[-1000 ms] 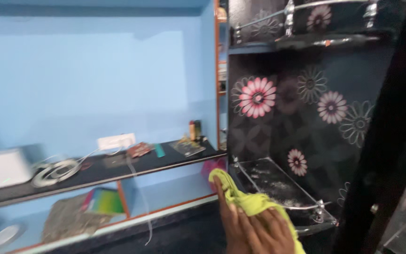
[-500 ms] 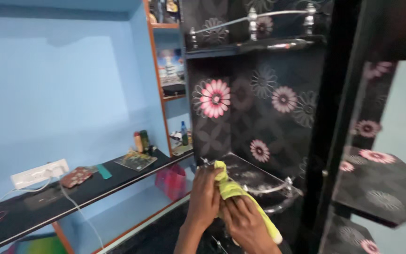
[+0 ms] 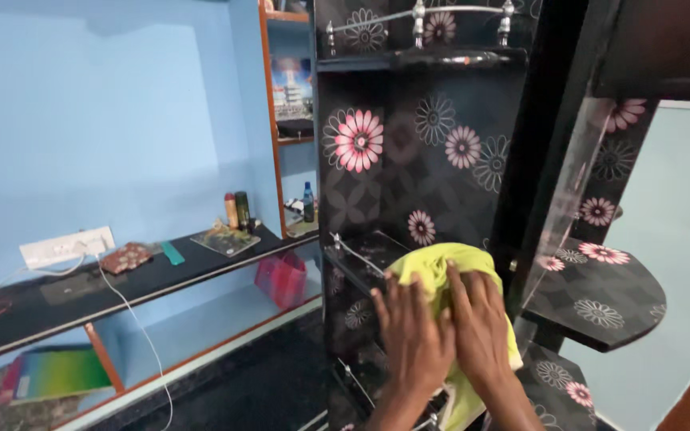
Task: The person wipes the surfaces and metal bars of a black floral-patterned shower caddy using a yellow cloth. They clean the shelves and the vertical frame, moving the cloth around the bars and edges.
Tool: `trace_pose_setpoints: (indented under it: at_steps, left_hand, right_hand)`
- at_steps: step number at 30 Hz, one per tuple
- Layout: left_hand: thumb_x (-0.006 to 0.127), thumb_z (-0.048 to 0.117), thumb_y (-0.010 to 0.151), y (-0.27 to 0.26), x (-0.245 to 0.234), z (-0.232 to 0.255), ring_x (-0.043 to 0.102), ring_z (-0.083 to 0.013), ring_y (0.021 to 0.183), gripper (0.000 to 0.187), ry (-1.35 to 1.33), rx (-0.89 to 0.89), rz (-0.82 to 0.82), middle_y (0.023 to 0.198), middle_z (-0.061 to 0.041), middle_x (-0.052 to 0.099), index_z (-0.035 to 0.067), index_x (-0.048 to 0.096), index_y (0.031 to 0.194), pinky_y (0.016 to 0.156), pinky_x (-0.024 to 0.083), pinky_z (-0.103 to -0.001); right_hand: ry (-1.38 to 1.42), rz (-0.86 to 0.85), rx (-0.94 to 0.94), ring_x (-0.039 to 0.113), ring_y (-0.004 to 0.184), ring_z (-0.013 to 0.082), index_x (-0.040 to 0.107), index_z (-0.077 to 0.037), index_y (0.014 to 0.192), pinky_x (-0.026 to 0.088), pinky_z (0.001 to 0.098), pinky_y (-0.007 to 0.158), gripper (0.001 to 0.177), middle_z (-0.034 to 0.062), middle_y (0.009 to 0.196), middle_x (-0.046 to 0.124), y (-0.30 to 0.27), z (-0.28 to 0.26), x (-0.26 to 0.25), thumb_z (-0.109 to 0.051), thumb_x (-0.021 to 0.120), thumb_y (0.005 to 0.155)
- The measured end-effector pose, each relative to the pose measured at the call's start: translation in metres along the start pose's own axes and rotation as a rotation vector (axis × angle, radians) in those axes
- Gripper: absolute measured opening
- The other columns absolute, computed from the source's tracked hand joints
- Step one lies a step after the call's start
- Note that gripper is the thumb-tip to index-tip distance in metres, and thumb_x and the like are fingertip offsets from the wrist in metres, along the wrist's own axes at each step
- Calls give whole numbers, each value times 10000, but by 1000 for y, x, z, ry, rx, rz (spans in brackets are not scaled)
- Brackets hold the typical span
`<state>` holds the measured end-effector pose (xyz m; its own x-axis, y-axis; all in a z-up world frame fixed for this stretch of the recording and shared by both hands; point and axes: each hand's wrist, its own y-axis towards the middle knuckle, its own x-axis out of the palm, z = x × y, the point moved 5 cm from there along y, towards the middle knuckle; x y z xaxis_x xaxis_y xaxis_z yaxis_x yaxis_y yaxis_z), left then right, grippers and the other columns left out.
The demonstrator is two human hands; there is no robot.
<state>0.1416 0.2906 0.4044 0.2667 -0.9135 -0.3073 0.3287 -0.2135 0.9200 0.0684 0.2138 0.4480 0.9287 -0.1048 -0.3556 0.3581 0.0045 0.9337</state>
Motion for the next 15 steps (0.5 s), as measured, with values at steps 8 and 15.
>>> trace_pose_setpoints:
  at_steps: [8,15]
  left_hand:
    - [659,158,887,-26,2,25,164,-544,1506,790,-16,-7,-152,1525,-412,332,-154,288,1510,1165,13,-715]
    - [666,146,861,-62,-7,3,165,-564,1466,790,2,50,-16,1463,-409,322,-166,263,1464,1139,1,-756]
  right_hand:
    - [153,-75,280,612,1062,390,619,-10,1322,501,457,912,570,189,1204,649,4,0,-20,5,694,756]
    - [240,184,341,668,931,348,705,-58,1163,543,438,788,326,149,996,680,-43,-26,-24,36,637,858]
